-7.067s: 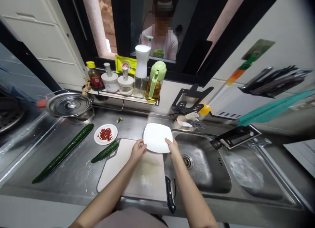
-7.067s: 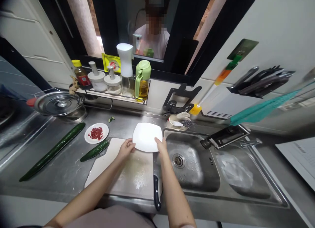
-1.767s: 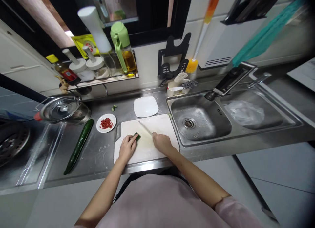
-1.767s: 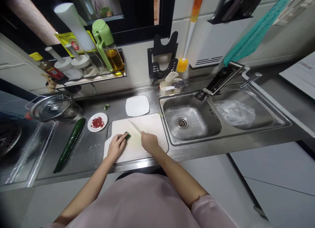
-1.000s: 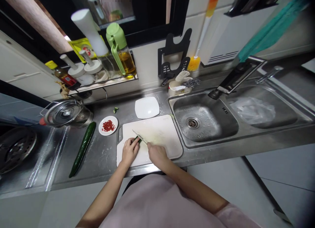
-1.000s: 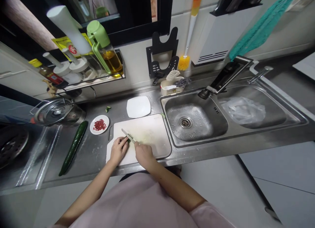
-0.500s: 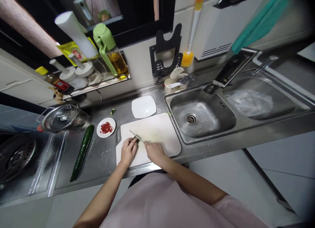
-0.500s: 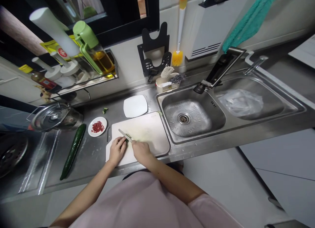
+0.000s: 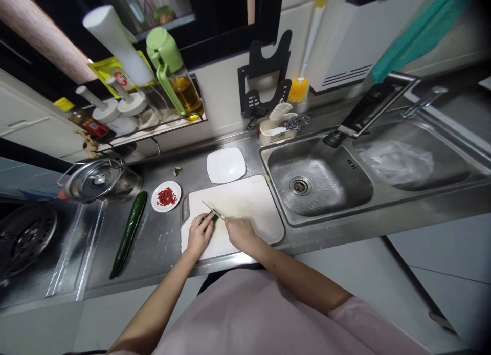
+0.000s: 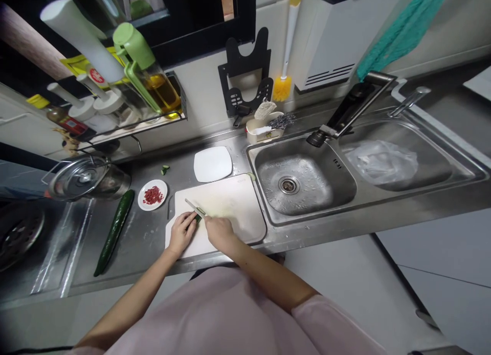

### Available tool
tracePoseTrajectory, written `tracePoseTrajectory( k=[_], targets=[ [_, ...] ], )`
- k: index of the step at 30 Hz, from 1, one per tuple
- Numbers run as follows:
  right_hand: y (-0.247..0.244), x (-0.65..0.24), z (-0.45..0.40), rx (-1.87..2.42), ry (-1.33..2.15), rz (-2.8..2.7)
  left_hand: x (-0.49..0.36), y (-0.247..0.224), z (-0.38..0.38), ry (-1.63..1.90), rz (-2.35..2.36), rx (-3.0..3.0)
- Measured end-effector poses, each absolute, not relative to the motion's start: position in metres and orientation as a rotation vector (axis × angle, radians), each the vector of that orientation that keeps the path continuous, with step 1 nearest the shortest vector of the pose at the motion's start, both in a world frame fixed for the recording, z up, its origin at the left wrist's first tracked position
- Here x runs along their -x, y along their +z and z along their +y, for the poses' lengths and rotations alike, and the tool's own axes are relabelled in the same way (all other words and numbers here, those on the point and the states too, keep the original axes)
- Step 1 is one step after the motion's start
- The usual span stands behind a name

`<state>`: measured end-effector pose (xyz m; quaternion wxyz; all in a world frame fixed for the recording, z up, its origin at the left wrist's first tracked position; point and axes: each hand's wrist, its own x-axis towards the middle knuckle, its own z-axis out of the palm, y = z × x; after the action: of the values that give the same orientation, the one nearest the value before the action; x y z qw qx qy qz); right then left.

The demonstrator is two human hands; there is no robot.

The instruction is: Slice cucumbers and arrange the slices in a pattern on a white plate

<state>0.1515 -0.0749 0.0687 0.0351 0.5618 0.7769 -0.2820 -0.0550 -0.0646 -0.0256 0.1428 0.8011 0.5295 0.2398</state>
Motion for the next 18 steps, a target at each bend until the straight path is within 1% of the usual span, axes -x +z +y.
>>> tracePoseTrajectory(
  k=[18],
  targets=[
    [0.0671, -0.1442, -0.0664, -1.696, -0.866, 2.37, 0.0553, -0.0235, -0.0632, 0.704, 1.527, -2.287]
  ],
)
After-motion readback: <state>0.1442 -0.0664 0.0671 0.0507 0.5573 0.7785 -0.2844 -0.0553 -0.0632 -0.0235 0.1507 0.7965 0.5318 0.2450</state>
